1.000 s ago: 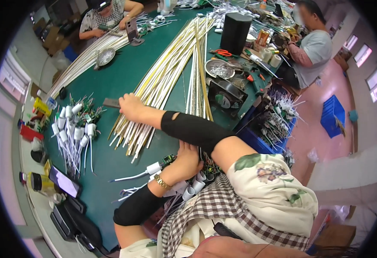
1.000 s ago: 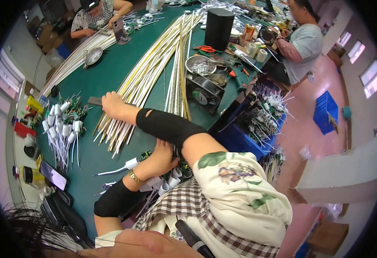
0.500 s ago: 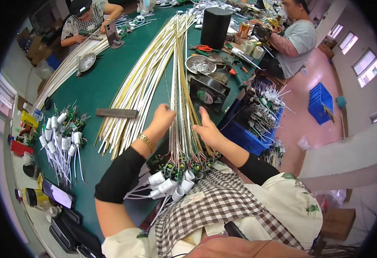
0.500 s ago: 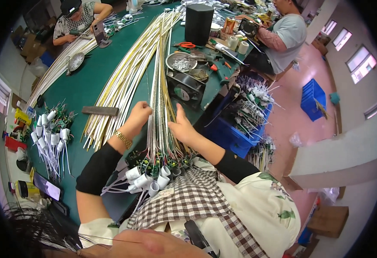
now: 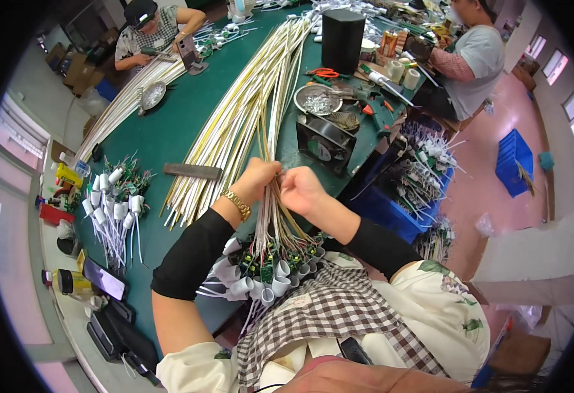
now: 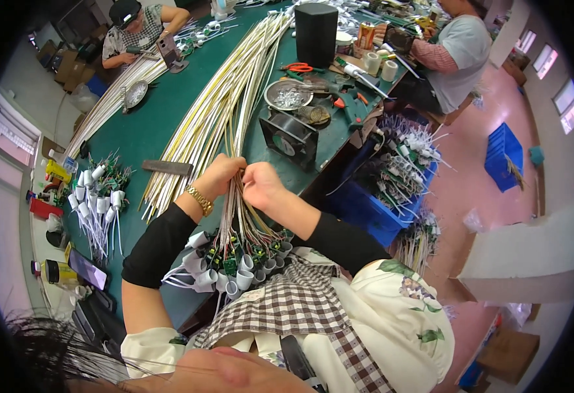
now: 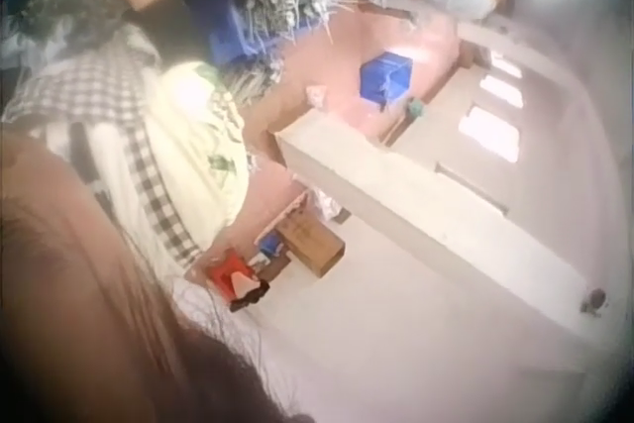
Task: The person solders wires to LED light strips using a handheld soldering tool while positioning the strips by hand. Afterwards, the person puts the tool down and gathers the assembled light strips together.
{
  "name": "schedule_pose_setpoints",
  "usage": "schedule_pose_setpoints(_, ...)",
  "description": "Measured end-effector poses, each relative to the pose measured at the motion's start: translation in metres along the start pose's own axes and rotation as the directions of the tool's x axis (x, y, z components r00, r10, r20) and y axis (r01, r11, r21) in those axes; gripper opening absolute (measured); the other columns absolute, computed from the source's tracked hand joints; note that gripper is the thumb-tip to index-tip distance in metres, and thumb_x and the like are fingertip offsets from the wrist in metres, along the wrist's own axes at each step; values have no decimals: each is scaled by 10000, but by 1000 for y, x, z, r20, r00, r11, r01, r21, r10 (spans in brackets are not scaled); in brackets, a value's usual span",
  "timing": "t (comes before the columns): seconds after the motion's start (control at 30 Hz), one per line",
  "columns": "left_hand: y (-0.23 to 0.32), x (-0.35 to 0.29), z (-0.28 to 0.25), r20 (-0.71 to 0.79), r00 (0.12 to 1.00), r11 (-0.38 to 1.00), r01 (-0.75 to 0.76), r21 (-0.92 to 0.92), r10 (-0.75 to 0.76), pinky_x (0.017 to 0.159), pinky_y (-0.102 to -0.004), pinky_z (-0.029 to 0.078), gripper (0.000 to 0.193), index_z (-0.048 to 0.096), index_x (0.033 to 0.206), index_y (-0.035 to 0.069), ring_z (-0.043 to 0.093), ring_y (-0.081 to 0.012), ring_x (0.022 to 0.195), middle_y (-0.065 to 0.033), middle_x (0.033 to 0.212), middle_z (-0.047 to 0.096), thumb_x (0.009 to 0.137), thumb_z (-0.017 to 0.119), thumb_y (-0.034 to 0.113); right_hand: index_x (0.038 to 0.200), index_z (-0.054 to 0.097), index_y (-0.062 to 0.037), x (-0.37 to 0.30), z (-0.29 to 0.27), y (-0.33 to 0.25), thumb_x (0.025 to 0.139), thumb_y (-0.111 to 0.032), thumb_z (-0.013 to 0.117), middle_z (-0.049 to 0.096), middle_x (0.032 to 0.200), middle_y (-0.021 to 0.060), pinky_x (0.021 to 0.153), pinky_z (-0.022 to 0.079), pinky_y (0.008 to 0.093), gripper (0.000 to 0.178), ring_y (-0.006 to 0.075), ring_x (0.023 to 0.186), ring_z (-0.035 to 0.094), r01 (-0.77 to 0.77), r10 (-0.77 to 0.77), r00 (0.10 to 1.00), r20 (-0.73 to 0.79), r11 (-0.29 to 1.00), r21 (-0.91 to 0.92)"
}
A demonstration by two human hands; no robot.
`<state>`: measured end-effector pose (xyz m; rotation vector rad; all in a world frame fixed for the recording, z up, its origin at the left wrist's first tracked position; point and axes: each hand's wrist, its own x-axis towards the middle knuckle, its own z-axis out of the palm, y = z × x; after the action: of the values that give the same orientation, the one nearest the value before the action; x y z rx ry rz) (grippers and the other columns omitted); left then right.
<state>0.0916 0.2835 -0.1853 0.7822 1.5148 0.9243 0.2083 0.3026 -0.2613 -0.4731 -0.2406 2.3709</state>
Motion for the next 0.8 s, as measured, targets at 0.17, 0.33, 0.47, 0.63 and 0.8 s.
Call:
schedule_pose_setpoints(0.17,-21,12,-16,-76,993,993,-81,89,88,427,-345,395,139,562,733,-76,521,-169,496,-85,644,563,762,574,59,1253,338,151,-57,36,-8,655,58,421,432,1300,207,1049,288,412,612,309,1189,430,-65,65,971,228,998,-7)
schedule_pose_setpoints(0.33,-13,-8,-1,-87,951,935,-269,232,296,471,-339,452,166,493,892,-50,572,-193,530,-69,658,530,786,534,71,1417,238,-27,-56,29,-22,913,-234,525,536,1236,114,1012,305,380,616,231,1154,496,113,-113,993,30,854,-508)
schedule_pose_setpoints(0.47,11,-53,-1,-92,960,846,-185,499,264,482,-370,467,247,402,965,-85,587,-252,535,-156,680,535,777,491,49,1354,314,-10,-15,54,-25,904,-250,539,560,1164,86,918,389,379,558,200,1100,521,379,-401,902,160,556,-740)
schedule_pose_setpoints(0.63,-23,-75,-5,-127,826,580,-267,770,549,757,-490,462,283,390,968,-102,562,-485,799,-326,862,562,771,532,44,1092,451,-56,41,112,-32,912,-262,530,559,877,55,588,460,341,285,155,671,555,11,-26,998,-51,963,-268)
schedule_pose_setpoints(0.8,8,-56,-64,2,851,670,-415,615,525,729,-450,466,347,505,997,-80,551,-419,841,-278,1069,508,795,611,181,908,479,-75,74,90,-51,926,-212,480,501,692,19,517,460,312,138,132,531,495,58,-29,990,140,975,-213)
